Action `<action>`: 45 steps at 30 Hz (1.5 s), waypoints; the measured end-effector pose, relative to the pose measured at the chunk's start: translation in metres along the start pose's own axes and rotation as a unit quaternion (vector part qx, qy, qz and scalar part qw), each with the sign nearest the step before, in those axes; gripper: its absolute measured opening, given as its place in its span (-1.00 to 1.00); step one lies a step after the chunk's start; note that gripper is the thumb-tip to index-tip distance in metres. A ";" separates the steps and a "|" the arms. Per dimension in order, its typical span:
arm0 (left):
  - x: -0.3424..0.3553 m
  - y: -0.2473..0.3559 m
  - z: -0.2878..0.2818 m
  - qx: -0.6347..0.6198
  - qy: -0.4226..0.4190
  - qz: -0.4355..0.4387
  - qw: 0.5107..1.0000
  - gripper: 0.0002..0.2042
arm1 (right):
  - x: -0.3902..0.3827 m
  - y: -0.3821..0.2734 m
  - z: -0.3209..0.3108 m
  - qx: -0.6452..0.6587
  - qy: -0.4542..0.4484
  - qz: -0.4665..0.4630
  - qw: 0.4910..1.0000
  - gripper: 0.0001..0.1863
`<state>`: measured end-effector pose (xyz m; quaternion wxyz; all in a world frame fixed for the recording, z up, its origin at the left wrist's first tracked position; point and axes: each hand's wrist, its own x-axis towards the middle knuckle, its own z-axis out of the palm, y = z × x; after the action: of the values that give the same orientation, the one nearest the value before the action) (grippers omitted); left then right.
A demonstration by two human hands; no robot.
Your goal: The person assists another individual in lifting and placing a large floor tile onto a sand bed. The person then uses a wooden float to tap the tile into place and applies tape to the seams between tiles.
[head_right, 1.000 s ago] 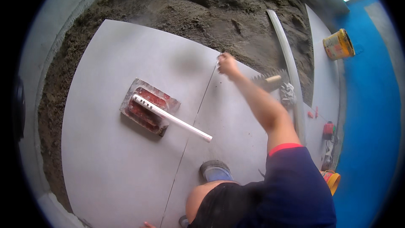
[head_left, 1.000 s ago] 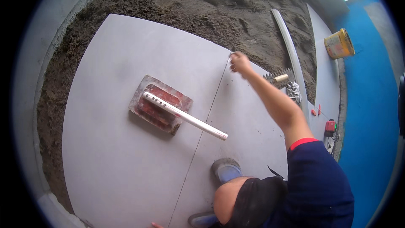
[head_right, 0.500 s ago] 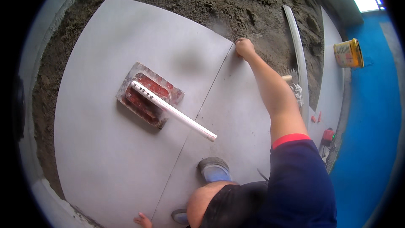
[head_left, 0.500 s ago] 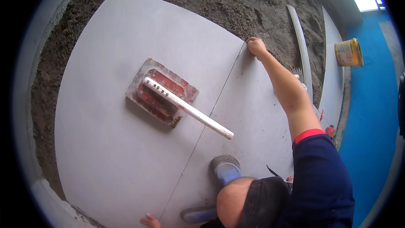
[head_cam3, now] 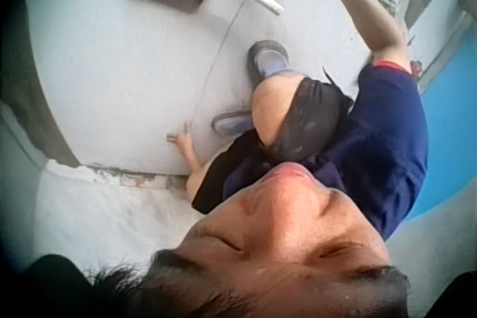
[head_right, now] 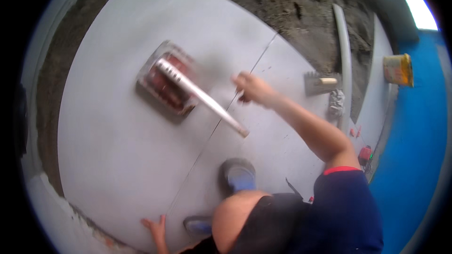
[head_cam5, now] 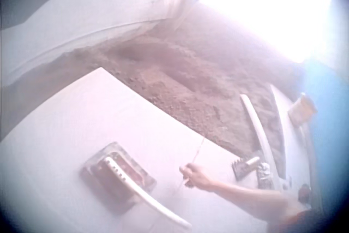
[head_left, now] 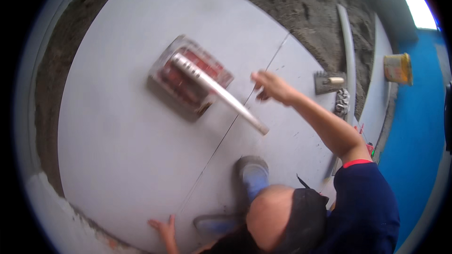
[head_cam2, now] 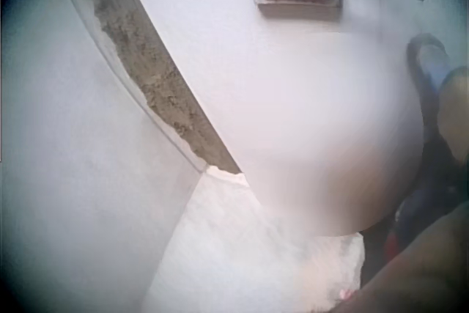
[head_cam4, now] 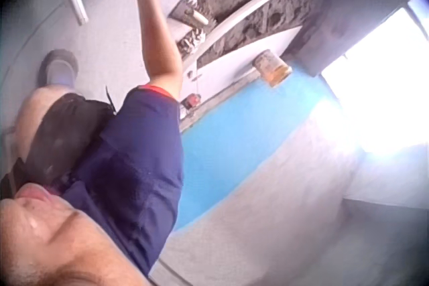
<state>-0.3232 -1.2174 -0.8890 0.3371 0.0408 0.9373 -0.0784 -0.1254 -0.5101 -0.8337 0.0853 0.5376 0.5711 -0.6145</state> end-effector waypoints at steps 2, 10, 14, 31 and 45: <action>-0.002 0.016 0.009 -0.005 0.012 0.035 0.999 0.26 | -0.041 -0.007 0.044 0.088 -0.174 0.039 0.980 -0.34; -0.008 0.045 0.024 -0.095 0.047 0.032 0.994 0.26 | -0.058 -0.122 0.065 -0.158 0.070 -0.031 0.984 -0.40; -0.032 0.027 0.022 -0.079 0.078 -0.019 0.994 0.22 | -0.130 -0.160 0.023 -0.122 0.063 -0.153 0.979 -0.47; -0.044 0.056 -0.021 -0.087 0.045 -0.109 0.989 0.23 | -0.114 -0.150 0.162 -0.439 -0.016 -0.174 0.881 -0.41; -0.024 0.069 -0.021 -0.182 0.054 -0.093 0.977 0.22 | -0.109 -0.088 0.299 -0.556 -0.157 -0.072 0.813 -0.46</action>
<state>-0.3090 -1.1467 -0.8660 0.2795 -0.1046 0.9523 0.0645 -0.3126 -0.7737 -0.7658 0.4136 0.2517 0.8316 -0.2721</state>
